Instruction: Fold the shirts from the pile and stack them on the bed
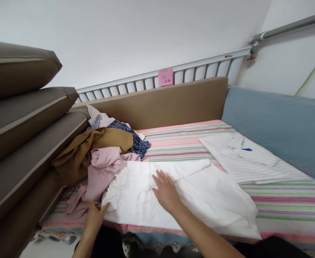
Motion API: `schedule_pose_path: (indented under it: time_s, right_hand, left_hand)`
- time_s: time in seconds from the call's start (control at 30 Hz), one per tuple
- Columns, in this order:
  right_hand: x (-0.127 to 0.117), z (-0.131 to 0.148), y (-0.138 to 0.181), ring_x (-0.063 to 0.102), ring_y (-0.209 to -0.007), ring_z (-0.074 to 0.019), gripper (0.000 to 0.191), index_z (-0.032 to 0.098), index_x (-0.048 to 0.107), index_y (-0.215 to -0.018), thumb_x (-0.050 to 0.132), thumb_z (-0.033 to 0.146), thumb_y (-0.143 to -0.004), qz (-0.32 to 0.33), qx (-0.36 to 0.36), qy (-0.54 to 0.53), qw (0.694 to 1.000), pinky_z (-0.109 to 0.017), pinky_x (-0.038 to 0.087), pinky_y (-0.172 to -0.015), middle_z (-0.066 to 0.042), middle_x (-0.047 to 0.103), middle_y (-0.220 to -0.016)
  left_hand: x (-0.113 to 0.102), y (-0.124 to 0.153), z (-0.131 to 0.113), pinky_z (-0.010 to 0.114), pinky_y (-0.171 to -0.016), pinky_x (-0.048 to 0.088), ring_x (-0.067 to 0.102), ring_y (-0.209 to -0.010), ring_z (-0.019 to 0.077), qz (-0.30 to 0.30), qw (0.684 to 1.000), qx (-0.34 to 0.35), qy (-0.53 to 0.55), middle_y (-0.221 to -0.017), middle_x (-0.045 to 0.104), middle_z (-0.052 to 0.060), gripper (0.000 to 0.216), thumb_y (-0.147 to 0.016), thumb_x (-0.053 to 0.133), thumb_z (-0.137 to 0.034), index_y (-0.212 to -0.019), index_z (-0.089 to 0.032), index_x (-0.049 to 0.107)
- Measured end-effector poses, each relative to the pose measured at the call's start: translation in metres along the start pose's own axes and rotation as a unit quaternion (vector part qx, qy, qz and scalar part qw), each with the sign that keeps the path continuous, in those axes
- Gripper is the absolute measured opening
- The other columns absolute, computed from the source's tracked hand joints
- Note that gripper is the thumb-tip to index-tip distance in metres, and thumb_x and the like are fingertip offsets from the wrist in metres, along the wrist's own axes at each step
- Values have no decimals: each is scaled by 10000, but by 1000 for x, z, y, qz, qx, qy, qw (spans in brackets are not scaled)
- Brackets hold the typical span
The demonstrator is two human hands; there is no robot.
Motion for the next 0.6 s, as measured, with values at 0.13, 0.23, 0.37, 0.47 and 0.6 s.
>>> schedule_pose_path:
  time_s: [0.13,0.23,0.37,0.47,0.6]
  right_hand:
    - [32,21,14,270,-1362,-241,537,219,359,-1405,348,441,-916,19,-59,-8,998,-480,208,-1108,-70,308,-1473]
    - [42,17,19,272,-1361,-243,551,217,346,-1412,321,472,-924,3,-70,4,998,-478,207,-1108,-73,304,-1475]
    - [40,15,18,282,-1357,-241,550,217,343,-1413,302,477,-930,-7,-76,12,997,-471,212,-1107,-71,310,-1472]
    - [38,17,18,280,-1358,-240,552,212,340,-1414,297,477,-931,-1,-73,16,997,-471,214,-1108,-71,303,-1475]
    - [38,17,18,274,-1361,-237,553,212,338,-1415,295,477,-931,3,-70,14,997,-469,212,-1110,-67,294,-1479]
  left_hand:
    - [3,11,14,380,-724,465,640,-787,295,26,1000,-4,14,-823,659,147,417,-703,519,-547,-847,-156,521]
    - [16,19,5,355,-666,451,623,-640,246,118,992,29,16,-671,652,74,351,-761,442,-525,-722,-193,550]
    - [11,12,-27,335,-747,450,636,-853,267,97,991,76,46,-873,702,114,334,-722,531,-446,-863,-159,626]
    - [10,-4,-50,327,-793,445,634,-917,268,76,993,83,46,-958,701,142,377,-730,541,-416,-958,-128,630]
    - [18,-31,-73,314,-759,441,641,-903,261,79,994,72,22,-973,696,172,346,-744,538,-390,-933,-115,632]
Point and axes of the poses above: each hand's wrist, its own y-axis away from the middle knuckle, its own x-axis out of the palm, z = x × y, the point moved 9 cm from there along -y, towards the middle knuckle
